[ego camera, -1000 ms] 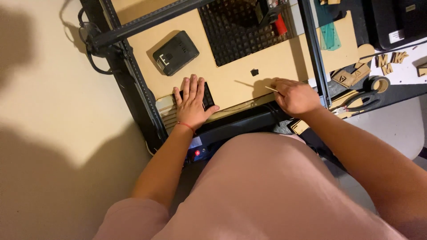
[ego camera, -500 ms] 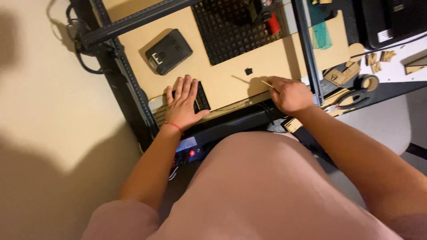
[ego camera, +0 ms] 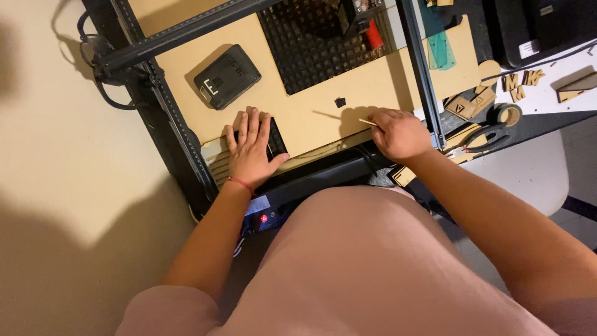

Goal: Removing laser-cut wooden components from a template sheet, peeling off protective masking, and organizing them on a workbench.

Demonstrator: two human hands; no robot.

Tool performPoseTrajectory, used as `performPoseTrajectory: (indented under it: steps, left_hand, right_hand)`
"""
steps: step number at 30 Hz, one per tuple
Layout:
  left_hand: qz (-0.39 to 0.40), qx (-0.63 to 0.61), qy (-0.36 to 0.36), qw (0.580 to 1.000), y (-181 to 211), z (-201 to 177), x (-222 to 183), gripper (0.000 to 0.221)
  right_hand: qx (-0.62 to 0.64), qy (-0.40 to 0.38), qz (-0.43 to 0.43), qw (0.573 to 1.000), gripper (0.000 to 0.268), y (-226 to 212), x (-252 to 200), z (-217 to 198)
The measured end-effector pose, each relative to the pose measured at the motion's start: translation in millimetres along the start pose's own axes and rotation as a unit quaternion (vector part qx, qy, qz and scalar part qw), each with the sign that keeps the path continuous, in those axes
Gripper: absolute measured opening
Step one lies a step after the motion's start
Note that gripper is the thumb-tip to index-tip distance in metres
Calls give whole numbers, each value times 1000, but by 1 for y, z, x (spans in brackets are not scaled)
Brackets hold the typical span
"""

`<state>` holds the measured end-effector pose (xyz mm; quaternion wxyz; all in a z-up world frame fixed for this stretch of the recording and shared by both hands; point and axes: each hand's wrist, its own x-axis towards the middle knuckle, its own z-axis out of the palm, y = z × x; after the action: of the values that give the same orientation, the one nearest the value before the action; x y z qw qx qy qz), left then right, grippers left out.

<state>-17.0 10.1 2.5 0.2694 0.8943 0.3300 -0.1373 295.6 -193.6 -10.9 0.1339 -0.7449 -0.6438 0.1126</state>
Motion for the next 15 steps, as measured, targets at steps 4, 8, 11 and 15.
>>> performPoseTrajectory:
  steps: [4,8,11,15]
  left_hand:
    - [-9,8,-16,1000,-2,4,2,101]
    - [-11,0,-40,999,0,-8,-1,109]
    - [-10,3,-57,998,2,-13,-1,110]
    - [-18,36,-67,997,2,-10,3,111]
  right_hand:
    - [26,-19,37,999,21,2,-6,3]
    - [57,-85,121,987,25,-7,2,-9]
    - [75,-122,182,973,23,-5,4,-8]
    - [87,-171,229,954,31,-7,10,-10]
